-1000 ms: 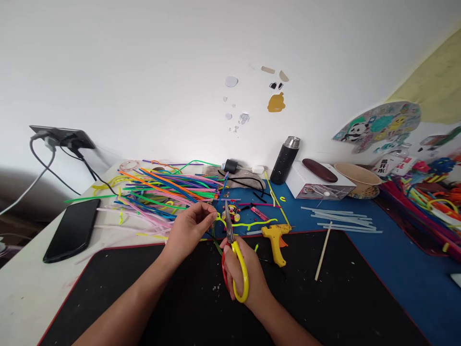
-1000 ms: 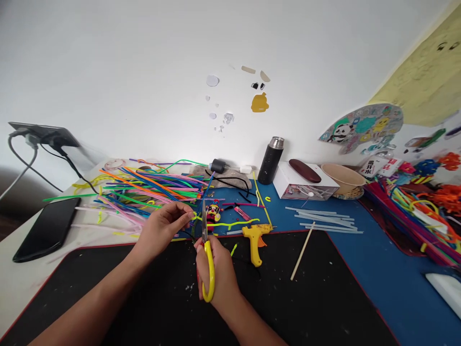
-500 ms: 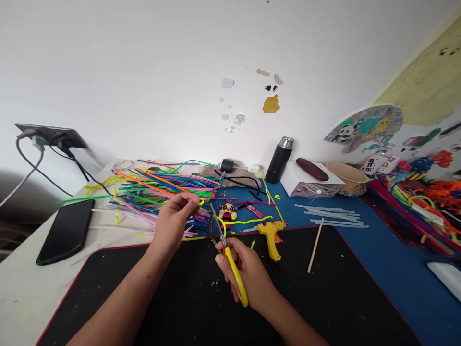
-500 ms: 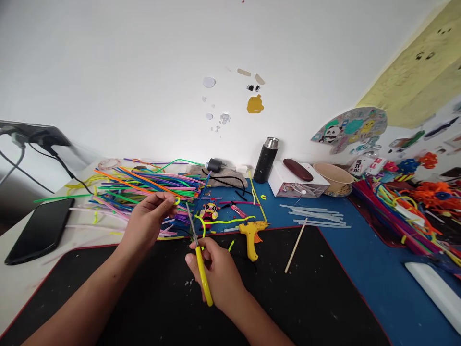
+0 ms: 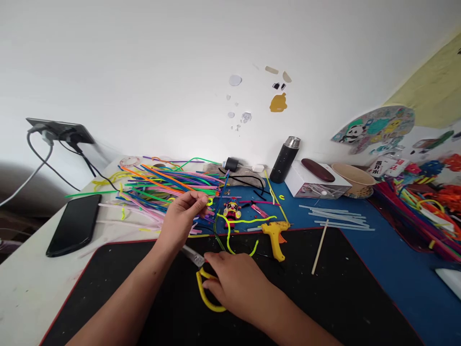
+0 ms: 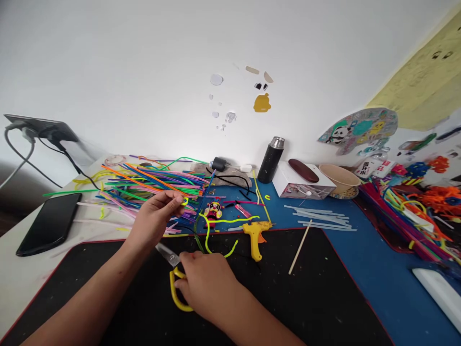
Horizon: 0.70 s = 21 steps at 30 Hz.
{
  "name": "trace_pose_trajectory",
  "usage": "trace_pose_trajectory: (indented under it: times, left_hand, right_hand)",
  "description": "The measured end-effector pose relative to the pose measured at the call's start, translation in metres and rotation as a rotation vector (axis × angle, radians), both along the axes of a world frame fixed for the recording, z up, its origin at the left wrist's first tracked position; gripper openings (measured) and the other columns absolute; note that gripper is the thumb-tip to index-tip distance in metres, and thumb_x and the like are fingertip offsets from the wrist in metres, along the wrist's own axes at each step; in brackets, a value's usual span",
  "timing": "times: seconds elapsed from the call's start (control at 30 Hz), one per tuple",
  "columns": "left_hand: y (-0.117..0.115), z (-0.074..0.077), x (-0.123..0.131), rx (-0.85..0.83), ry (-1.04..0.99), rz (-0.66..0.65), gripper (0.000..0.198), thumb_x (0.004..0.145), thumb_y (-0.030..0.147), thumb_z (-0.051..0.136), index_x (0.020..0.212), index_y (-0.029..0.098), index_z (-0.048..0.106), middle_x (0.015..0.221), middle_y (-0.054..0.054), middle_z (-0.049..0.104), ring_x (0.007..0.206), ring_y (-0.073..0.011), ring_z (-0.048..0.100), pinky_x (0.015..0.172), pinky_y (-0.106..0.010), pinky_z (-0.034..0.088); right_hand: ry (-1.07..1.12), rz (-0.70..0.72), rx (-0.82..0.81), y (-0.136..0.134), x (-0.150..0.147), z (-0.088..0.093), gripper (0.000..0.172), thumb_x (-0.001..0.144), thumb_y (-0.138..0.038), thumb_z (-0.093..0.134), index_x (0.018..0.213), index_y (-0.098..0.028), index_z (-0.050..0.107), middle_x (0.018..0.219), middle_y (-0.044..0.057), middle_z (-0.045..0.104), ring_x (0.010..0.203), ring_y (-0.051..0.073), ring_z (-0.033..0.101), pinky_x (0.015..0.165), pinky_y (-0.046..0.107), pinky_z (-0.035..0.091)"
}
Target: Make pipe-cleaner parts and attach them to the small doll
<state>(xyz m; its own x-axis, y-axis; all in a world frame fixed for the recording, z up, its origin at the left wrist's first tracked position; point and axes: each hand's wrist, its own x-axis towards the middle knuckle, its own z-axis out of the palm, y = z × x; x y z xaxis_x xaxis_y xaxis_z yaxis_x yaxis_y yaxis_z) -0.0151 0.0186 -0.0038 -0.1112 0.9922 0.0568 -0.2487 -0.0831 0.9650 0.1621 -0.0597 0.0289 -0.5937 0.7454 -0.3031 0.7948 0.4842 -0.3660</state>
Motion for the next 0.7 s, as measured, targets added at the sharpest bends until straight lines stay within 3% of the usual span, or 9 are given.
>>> trace_pose_trajectory:
  times: [0.1, 0.17, 0.23, 0.3, 0.37, 0.43, 0.57, 0.7]
  left_hand:
    - [-0.001, 0.000, 0.002, -0.008, 0.064, -0.058, 0.036, 0.080, 0.050, 0.087, 0.085, 0.018, 0.073, 0.071, 0.001, 0.066, 0.064, -0.0134, 0.060, 0.063, -0.026, 0.047]
    - [-0.003, 0.000, 0.003, -0.010, 0.114, -0.104, 0.036, 0.082, 0.051, 0.085, 0.087, 0.017, 0.073, 0.072, 0.001, 0.066, 0.064, -0.0135, 0.060, 0.064, -0.026, 0.047]
    - [-0.004, 0.000, 0.004, -0.011, 0.155, -0.148, 0.036, 0.083, 0.052, 0.083, 0.087, 0.017, 0.074, 0.073, 0.001, 0.066, 0.064, -0.0132, 0.060, 0.064, -0.026, 0.047]
    - [-0.005, 0.000, 0.005, -0.014, 0.177, -0.188, 0.037, 0.084, 0.053, 0.082, 0.086, 0.017, 0.073, 0.073, 0.001, 0.065, 0.064, -0.0130, 0.060, 0.064, -0.025, 0.047]
    - [-0.005, 0.000, 0.006, -0.016, 0.181, -0.216, 0.037, 0.084, 0.053, 0.082, 0.087, 0.017, 0.073, 0.076, 0.000, 0.066, 0.065, -0.0130, 0.061, 0.064, -0.025, 0.048]
    - [-0.005, -0.001, 0.007, -0.019, 0.186, -0.237, 0.037, 0.084, 0.052, 0.082, 0.088, 0.017, 0.074, 0.080, 0.000, 0.067, 0.065, -0.0131, 0.062, 0.063, -0.025, 0.049]
    - [-0.005, -0.002, 0.010, -0.015, 0.185, -0.273, 0.036, 0.084, 0.052, 0.082, 0.090, 0.017, 0.074, 0.081, -0.001, 0.069, 0.065, -0.0129, 0.062, 0.062, -0.025, 0.050]
    - [-0.007, -0.003, 0.011, -0.006, 0.179, -0.278, 0.034, 0.085, 0.050, 0.083, 0.093, 0.018, 0.073, 0.076, 0.001, 0.066, 0.065, -0.0125, 0.061, 0.062, -0.024, 0.050]
  right_hand:
    - [0.057, 0.088, 0.002, -0.001, -0.001, 0.003, 0.029, 0.101, -0.040, 0.066, 0.120, -0.020, 0.074, 0.106, 0.011, 0.081, 0.089, 0.030, 0.078, 0.071, 0.033, 0.050]
    - [0.192, 0.032, -0.016, 0.002, 0.005, 0.001, 0.020, 0.102, -0.036, 0.066, 0.112, -0.023, 0.077, 0.099, 0.007, 0.081, 0.086, 0.025, 0.077, 0.071, 0.030, 0.049]
    - [0.386, -0.107, -0.029, 0.010, 0.013, -0.006, 0.017, 0.101, -0.031, 0.065, 0.111, -0.025, 0.078, 0.097, 0.004, 0.081, 0.083, 0.021, 0.075, 0.072, 0.029, 0.049]
    - [0.563, -0.294, -0.109, 0.021, 0.022, -0.016, 0.016, 0.099, -0.031, 0.065, 0.105, -0.023, 0.078, 0.081, 0.002, 0.077, 0.069, 0.018, 0.071, 0.065, 0.027, 0.048]
    - [0.767, -0.461, -0.278, 0.032, 0.029, -0.027, 0.025, 0.102, -0.038, 0.058, 0.100, -0.020, 0.074, 0.070, -0.001, 0.069, 0.051, 0.013, 0.061, 0.054, 0.025, 0.046]
    - [0.909, -0.577, -0.327, 0.040, 0.032, -0.035, 0.028, 0.101, -0.045, 0.059, 0.104, -0.020, 0.070, 0.068, -0.003, 0.063, 0.046, 0.011, 0.054, 0.048, 0.024, 0.042]
    - [0.997, -0.602, -0.249, 0.046, 0.030, -0.039, 0.033, 0.094, -0.047, 0.069, 0.114, -0.021, 0.067, 0.070, -0.005, 0.057, 0.047, 0.011, 0.051, 0.046, 0.024, 0.041]
    - [0.959, -0.563, -0.089, 0.043, 0.022, -0.038, 0.033, 0.091, -0.042, 0.072, 0.117, -0.022, 0.067, 0.071, -0.004, 0.060, 0.055, 0.013, 0.055, 0.052, 0.025, 0.044]
